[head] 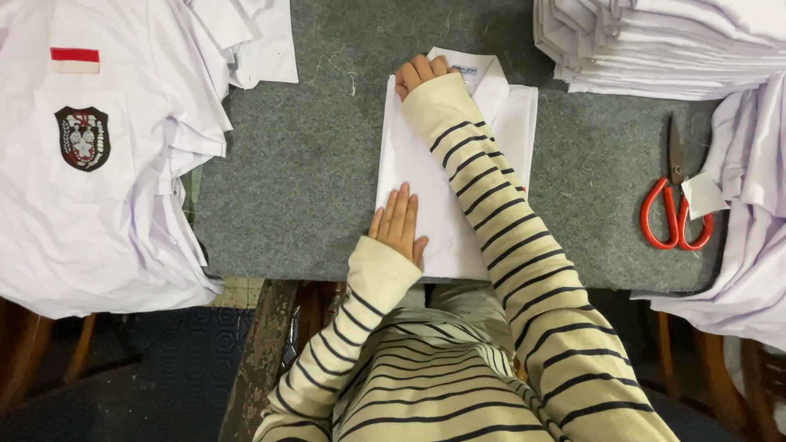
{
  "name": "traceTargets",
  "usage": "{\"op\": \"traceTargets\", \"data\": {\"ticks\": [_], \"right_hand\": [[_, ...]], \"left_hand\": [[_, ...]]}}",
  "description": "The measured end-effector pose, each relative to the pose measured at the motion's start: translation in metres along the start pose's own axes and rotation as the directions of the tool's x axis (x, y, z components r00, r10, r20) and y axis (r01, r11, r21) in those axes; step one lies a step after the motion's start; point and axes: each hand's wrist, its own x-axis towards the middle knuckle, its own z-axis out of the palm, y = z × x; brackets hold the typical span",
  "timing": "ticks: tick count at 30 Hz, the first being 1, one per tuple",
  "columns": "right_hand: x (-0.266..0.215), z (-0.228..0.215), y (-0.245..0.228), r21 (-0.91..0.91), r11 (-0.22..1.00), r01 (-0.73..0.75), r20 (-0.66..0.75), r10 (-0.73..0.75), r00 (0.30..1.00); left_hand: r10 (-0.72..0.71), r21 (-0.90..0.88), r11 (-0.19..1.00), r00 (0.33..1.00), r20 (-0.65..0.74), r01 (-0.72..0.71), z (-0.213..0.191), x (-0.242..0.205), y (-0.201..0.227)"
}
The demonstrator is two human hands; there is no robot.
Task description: Folding a white collared shirt on a workbench, including smoothing the fabric, folding sleeves, and trimming loose threads with scissors.
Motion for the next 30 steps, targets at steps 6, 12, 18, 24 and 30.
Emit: {"op": "traceTargets", "data": {"ticks": [6, 12, 18, 24, 30], "right_hand": [[0.001, -0.004, -0.002, -0.032, 0.999, -0.014, 0.035, 0.015, 0.999], [0.001, -0.001, -0.001, -0.005, 1.0, -0.017, 0.028, 0.017, 0.999], [0.001, -0.013, 0.001, 0.029, 0.999, 0.022, 0.195, -0.028, 0.98], [-0.138, -0.156, -0.047, 0.222, 0.975, -0.014, 0.13, -0.015, 0.991], [-0.256, -0.107, -0.1, 0.179, 0.983, 0.025, 0.11, -0.045, 0.993]], "left_hand": [[-0.109, -0.116, 0.985, 0.985, 0.133, 0.125, 0.007, -0.074, 0.014], [-0.051, -0.166, 0.983, 0.988, 0.149, 0.076, -0.002, -0.109, 0.01], [0.126, -0.36, 0.931, 0.975, 0.183, -0.053, -0.097, -0.052, -0.018], [-0.005, -0.537, 0.836, 0.978, -0.207, -0.109, -0.076, 0.029, -0.04], [0.28, -0.431, 0.821, 0.922, -0.267, -0.374, 0.029, 0.127, -0.046]]}}
